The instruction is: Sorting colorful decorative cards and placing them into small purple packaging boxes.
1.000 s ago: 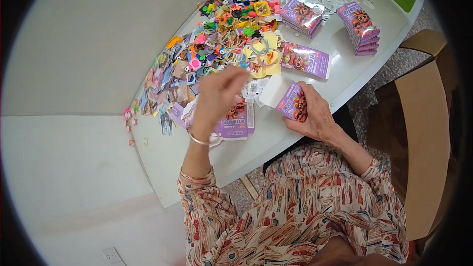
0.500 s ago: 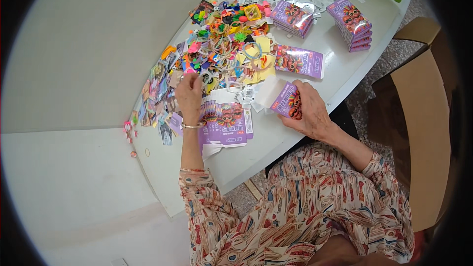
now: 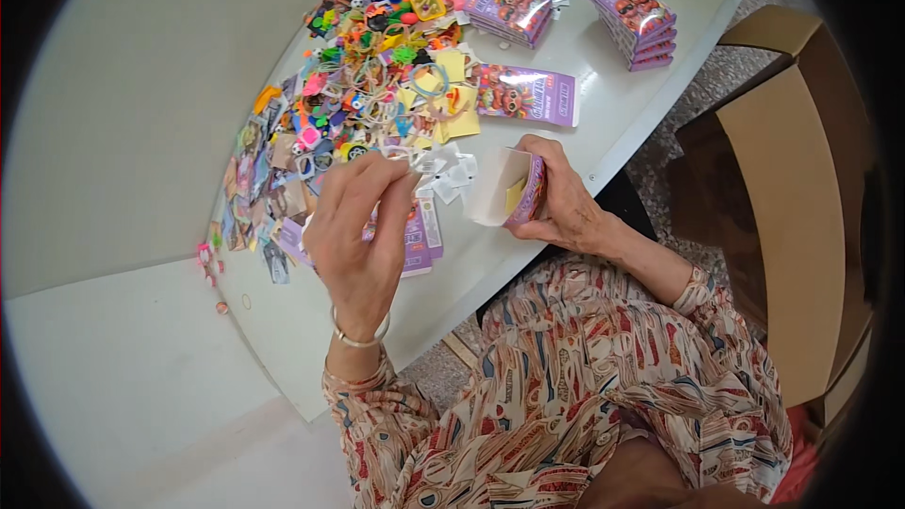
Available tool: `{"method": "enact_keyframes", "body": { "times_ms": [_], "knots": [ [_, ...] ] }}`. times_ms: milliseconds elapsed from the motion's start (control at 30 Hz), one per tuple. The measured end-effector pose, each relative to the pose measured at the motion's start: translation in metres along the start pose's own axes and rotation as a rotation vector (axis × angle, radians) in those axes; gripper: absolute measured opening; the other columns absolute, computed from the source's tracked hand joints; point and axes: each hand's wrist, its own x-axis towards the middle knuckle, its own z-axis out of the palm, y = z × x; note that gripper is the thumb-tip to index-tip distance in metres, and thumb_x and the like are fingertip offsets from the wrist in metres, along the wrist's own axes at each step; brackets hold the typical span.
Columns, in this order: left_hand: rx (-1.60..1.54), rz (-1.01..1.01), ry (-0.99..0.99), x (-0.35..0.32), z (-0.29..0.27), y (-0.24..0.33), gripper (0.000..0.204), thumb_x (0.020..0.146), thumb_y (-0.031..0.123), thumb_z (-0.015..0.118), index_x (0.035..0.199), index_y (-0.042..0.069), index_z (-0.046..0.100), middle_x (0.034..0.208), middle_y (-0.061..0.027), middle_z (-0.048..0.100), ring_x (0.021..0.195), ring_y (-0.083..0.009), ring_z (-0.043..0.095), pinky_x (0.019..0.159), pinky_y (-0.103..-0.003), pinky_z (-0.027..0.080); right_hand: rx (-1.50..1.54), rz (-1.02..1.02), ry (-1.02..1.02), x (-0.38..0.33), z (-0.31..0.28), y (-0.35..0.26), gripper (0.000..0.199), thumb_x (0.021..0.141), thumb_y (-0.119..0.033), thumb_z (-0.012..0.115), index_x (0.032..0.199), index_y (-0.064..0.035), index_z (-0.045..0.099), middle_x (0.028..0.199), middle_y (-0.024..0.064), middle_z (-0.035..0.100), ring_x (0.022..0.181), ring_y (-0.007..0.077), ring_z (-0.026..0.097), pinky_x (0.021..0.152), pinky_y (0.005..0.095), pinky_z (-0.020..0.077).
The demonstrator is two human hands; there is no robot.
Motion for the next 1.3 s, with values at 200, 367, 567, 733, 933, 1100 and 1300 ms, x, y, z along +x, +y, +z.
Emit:
{"method": "enact_keyframes", "body": {
  "times_ms": [200,367,567,733,933,1100,1300],
  "knots": [
    [-0.001,0.059,0.05,-0.011,-0.012,0.022,0.027,0.07,-0.01,0.075,0.094,0.002,0.069,0.09,-0.0088,0.065,0.078,-0.0198,0.061,0.068,-0.029,0.049,0.038,-0.162,0.003,-0.003,0.002,0.012,0.102,0.064,-0.023,0.089,0.138,-0.0056,0.021,0.126,0.0186,0.039,0.115,0.0311,0.046,0.098,0.0404,0.0394],
    [0.078,-0.047,0.057,-0.018,-0.016,0.015,0.021,0.074,-0.007,0.073,0.092,0.002,0.069,0.089,-0.0098,0.065,0.079,-0.0221,0.062,0.069,-0.03,0.05,0.062,-0.104,-0.025,-0.005,0.007,0.015,0.099,0.066,-0.028,0.089,0.138,-0.0049,0.025,0.128,0.0176,0.039,0.115,0.0303,0.046,0.099,0.0393,0.0377],
    [0.202,-0.233,0.052,-0.048,0.002,-0.088,0.011,0.082,0.003,0.067,0.093,0.0,0.069,0.092,-0.0142,0.067,0.085,-0.0283,0.064,0.076,-0.034,0.05,-0.21,0.045,-0.1,0.009,0.003,-0.007,0.084,0.068,-0.015,0.082,0.134,0.0005,0.033,0.116,0.0213,0.046,0.105,0.0374,0.05,0.094,0.0402,0.0417],
    [0.166,-0.43,0.298,-0.052,-0.044,-0.18,0.018,0.081,0.013,0.069,0.093,0.0,0.069,0.086,-0.0167,0.067,0.076,-0.0316,0.063,0.071,-0.038,0.049,-0.247,0.129,-0.082,0.004,0.0,-0.002,0.083,0.067,-0.016,0.082,0.133,0.0012,0.034,0.114,0.0196,0.046,0.103,0.0356,0.05,0.091,0.0402,0.0428],
    [0.579,-0.628,-0.202,-0.076,-0.081,-0.263,0.034,0.078,0.032,0.073,0.086,-0.001,0.067,0.079,-0.0185,0.065,0.071,-0.0342,0.06,0.065,-0.044,0.045,-0.235,0.117,-0.094,0.009,0.006,-0.007,0.085,0.067,-0.016,0.083,0.133,0.0026,0.033,0.117,0.0226,0.047,0.107,0.0387,0.048,0.094,0.0436,0.0405],
    [0.693,-0.463,-0.043,-0.077,-0.073,-0.28,0.038,0.072,0.033,0.077,0.089,0.0,0.068,0.083,-0.022,0.062,0.076,-0.0374,0.06,0.066,-0.046,0.047,-0.248,0.127,-0.102,0.01,0.005,-0.008,0.083,0.068,-0.018,0.081,0.133,0.001,0.033,0.114,0.0207,0.046,0.103,0.0379,0.05,0.091,0.0419,0.0428],
    [0.751,-0.331,-0.029,-0.074,-0.068,-0.281,0.039,0.078,0.035,0.071,0.094,0.0,0.065,0.078,-0.0233,0.064,0.074,-0.0408,0.062,0.067,-0.049,0.047,-0.229,0.117,-0.088,0.007,0.002,-0.007,0.084,0.067,-0.018,0.082,0.133,0.0017,0.034,0.116,0.0218,0.047,0.106,0.0393,0.049,0.094,0.0428,0.0409]
  ]
}}
